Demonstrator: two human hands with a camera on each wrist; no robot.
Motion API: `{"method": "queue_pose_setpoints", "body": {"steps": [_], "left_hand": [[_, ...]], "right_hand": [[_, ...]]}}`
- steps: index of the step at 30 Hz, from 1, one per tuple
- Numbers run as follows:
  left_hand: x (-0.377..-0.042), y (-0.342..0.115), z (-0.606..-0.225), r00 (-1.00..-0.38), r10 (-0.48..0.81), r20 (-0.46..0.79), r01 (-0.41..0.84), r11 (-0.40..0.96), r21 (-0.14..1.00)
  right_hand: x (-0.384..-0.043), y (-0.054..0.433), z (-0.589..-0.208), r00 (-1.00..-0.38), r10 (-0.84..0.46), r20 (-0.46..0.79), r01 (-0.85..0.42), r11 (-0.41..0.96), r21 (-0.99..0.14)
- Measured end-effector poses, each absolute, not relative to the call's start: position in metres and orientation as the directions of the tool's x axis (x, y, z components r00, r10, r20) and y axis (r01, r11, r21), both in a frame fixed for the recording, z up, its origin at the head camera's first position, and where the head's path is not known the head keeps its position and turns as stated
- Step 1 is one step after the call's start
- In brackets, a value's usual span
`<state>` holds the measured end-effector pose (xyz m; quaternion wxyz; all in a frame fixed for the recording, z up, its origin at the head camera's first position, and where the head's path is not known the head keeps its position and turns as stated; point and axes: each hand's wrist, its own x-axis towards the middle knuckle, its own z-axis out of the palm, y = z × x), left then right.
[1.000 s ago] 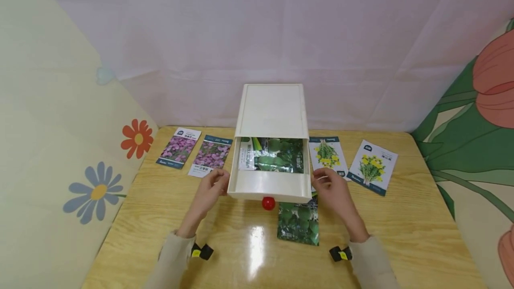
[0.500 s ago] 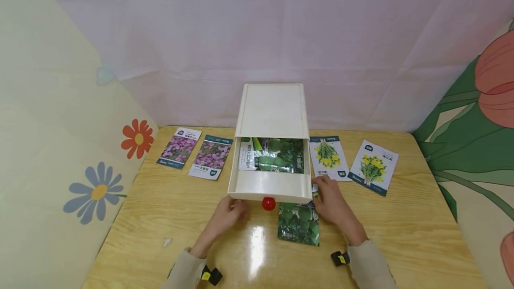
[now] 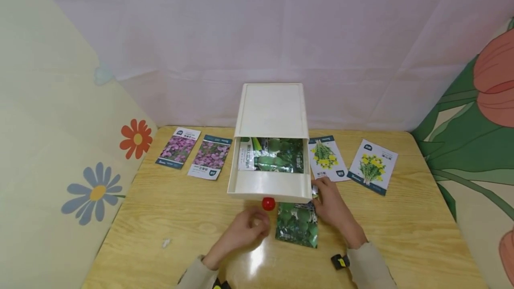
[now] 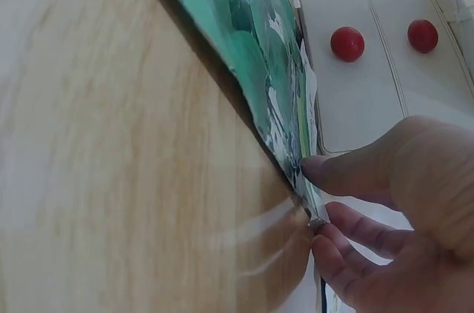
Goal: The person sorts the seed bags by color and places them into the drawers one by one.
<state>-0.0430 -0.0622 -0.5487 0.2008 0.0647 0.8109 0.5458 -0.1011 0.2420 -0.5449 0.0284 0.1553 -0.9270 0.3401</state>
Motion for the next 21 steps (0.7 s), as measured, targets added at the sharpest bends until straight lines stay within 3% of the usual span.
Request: {"method": "queue_pose_setpoints", "body": {"steps": [6, 21], "left_hand": [[-0.041, -0.052, -0.547, -0.9, 0.353, -0.257, -0.093, 0.419, 0.903], [-0.04, -0.048, -0.549, -0.891, 0.378, -0.25, -0.101, 0.373, 0.922]], "right_hand": [[-0.101, 0.241, -0.545, -0.948, -0.266, 0.173, -0.314, 0.707, -0.633], [-0.098, 0.247, -0.545, -0.985, -0.161, 0.066, -0.163, 0.722, -0.672]]}}
